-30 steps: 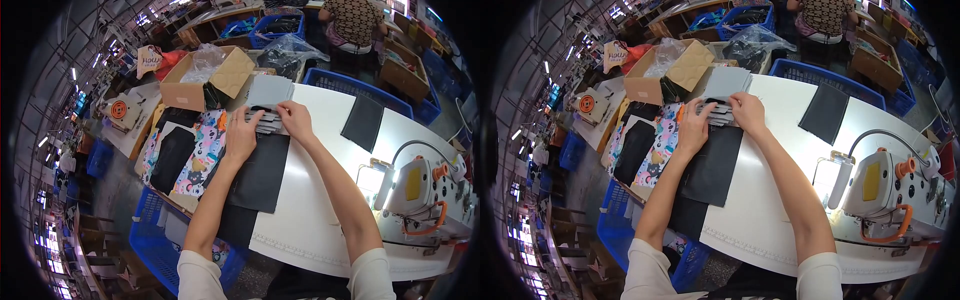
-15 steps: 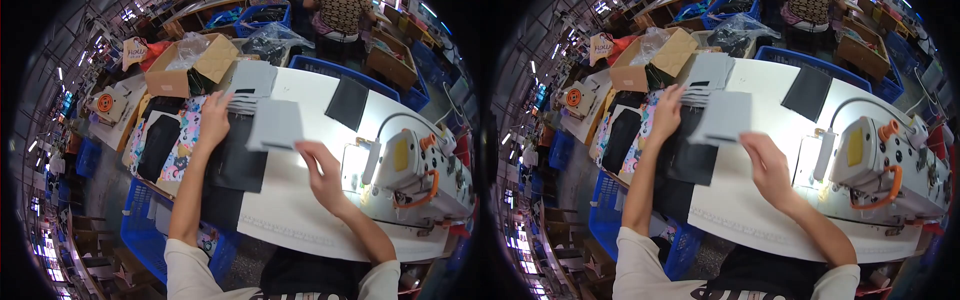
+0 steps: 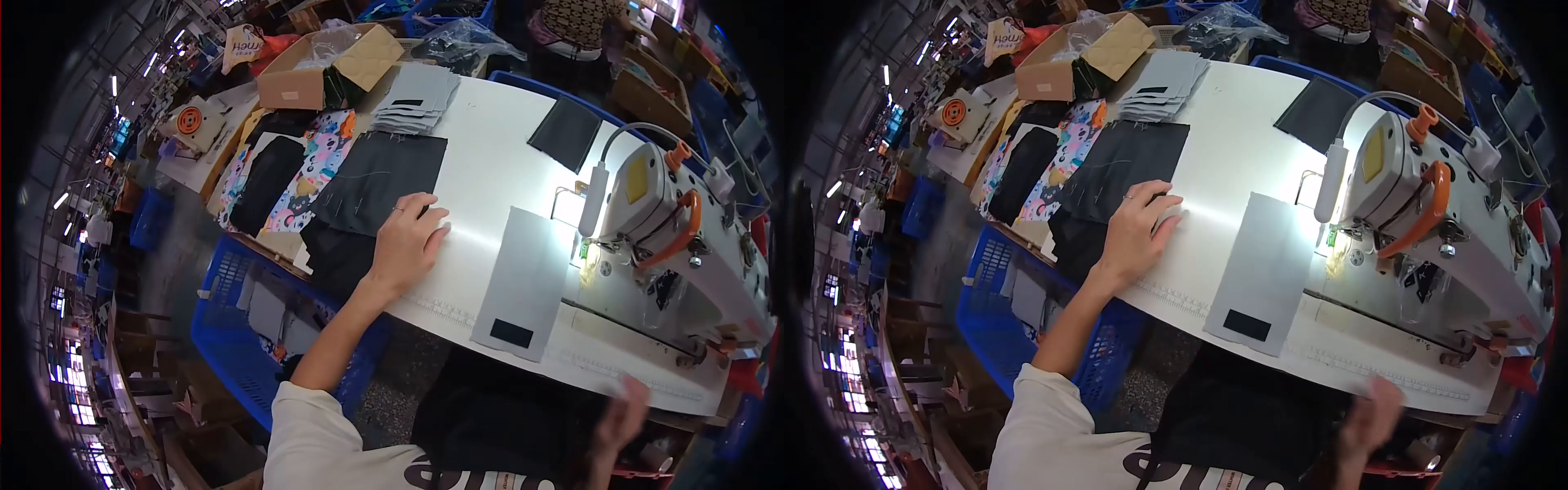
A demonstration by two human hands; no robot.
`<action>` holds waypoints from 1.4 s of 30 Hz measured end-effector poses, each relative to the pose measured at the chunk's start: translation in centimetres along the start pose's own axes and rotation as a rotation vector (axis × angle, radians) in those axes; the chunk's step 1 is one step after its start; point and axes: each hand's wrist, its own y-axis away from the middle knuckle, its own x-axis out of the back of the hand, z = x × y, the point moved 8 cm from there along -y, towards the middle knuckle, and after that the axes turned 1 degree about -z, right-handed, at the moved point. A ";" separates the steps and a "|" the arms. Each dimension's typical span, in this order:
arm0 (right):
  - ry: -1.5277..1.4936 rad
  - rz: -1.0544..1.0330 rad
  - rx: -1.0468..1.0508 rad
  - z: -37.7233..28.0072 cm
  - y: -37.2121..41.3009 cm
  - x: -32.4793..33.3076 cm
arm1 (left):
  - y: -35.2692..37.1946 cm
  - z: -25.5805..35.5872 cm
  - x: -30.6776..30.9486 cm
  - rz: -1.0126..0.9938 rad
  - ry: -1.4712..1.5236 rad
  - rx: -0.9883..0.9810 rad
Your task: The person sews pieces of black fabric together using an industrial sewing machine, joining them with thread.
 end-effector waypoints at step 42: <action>-0.592 0.146 -0.895 5.5 6.9 4.8 | 5.3 17.7 -5.6 -0.387 0.287 -0.219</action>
